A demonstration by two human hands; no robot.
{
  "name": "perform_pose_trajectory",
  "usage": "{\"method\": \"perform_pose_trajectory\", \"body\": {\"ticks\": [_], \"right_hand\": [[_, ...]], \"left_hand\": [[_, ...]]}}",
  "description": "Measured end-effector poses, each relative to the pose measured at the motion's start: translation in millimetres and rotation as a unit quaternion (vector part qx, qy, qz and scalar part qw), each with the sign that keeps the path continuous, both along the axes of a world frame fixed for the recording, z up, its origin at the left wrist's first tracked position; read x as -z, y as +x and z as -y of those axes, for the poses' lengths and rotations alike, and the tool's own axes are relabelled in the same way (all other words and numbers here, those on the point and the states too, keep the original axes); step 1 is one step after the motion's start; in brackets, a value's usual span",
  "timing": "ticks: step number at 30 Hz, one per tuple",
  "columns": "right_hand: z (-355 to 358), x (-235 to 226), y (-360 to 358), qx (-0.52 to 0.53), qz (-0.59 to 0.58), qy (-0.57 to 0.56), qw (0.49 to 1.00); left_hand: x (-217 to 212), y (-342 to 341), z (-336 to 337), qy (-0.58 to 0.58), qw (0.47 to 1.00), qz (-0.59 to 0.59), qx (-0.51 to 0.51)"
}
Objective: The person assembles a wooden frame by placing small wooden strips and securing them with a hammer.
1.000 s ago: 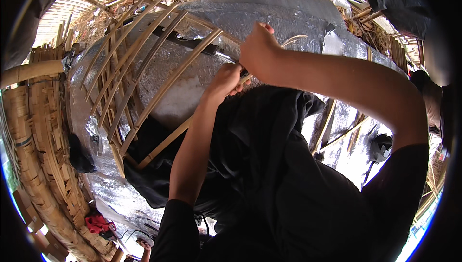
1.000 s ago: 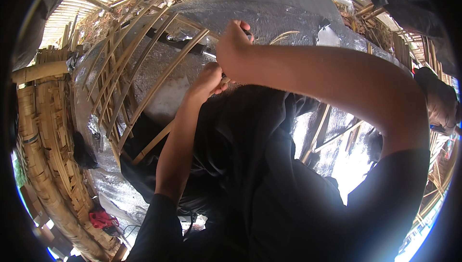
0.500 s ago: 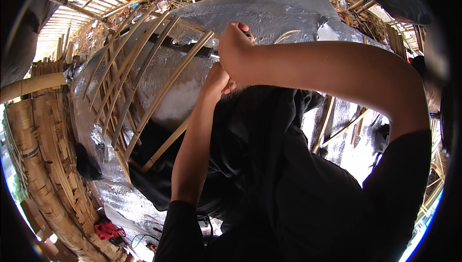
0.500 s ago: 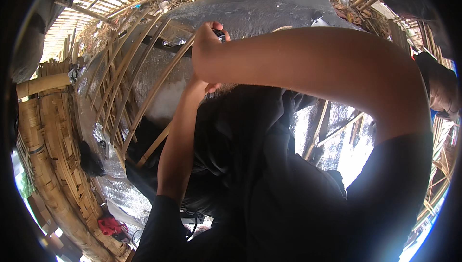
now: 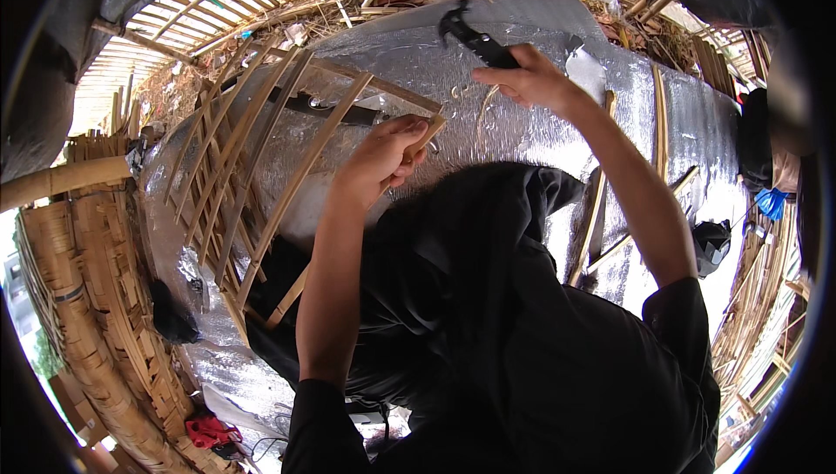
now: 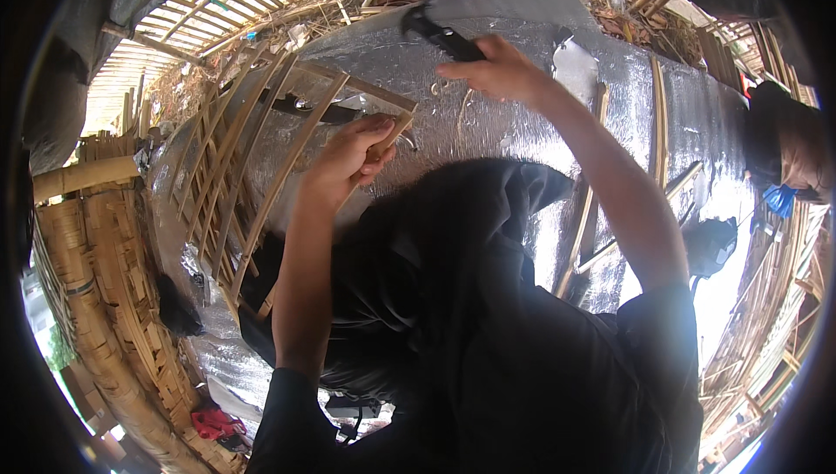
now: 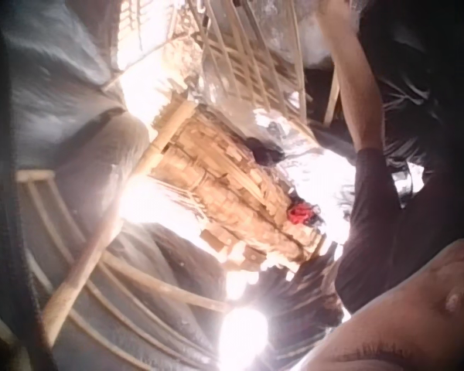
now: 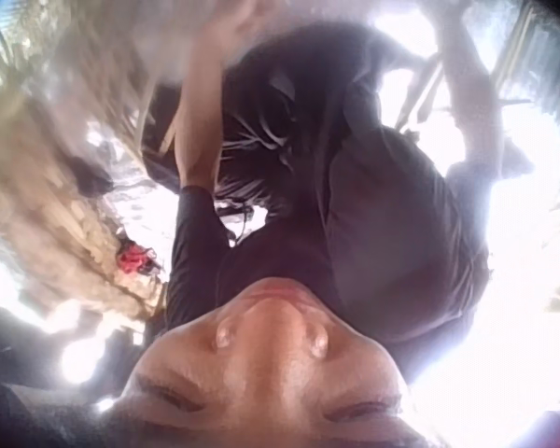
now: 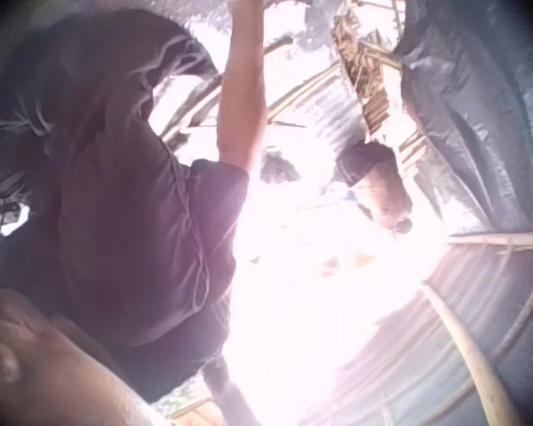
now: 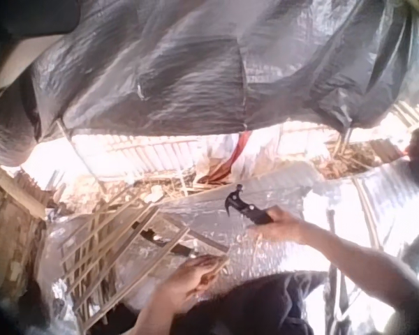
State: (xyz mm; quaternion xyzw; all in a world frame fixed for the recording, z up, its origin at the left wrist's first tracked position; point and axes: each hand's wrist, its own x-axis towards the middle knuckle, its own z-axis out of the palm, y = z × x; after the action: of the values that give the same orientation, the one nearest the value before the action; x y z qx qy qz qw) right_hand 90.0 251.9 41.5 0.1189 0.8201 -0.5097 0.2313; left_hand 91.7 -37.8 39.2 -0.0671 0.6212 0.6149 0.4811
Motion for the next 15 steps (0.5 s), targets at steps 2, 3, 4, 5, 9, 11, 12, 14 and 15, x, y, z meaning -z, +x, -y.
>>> {"method": "perform_pose_trajectory", "body": {"ticks": [2,3,4,5,9,11,12,14,15], "right_hand": [[-9,32,20,0.047,-0.028,0.123,0.991],[-14,46,33,0.047,-0.054,0.208,0.975],[-19,60,45,0.045,-0.081,0.291,0.952],[-23,74,57,0.038,-0.068,0.307,0.949],[-16,87,80,-0.012,0.022,0.381,0.924],[5,71,75,-0.054,-0.086,0.446,0.889],[13,64,70,-0.053,-0.182,0.447,0.874],[37,58,49,-0.031,-0.258,0.357,0.897],[51,57,33,-0.016,-0.182,0.270,0.945]], "left_hand": [[-6,-1,2,-0.010,1.000,-0.008,0.014],[-5,-3,3,-0.020,0.999,-0.028,0.010],[-3,-5,4,-0.031,0.998,-0.049,0.005],[-1,-6,7,-0.043,0.997,-0.070,-0.004],[20,-10,16,-0.066,0.990,-0.124,-0.028],[30,-14,18,-0.074,0.985,-0.153,-0.027],[30,-12,18,-0.080,0.984,-0.159,-0.028],[29,-11,13,-0.090,0.980,-0.175,-0.031],[32,-12,13,-0.096,0.979,-0.180,-0.030]]}}
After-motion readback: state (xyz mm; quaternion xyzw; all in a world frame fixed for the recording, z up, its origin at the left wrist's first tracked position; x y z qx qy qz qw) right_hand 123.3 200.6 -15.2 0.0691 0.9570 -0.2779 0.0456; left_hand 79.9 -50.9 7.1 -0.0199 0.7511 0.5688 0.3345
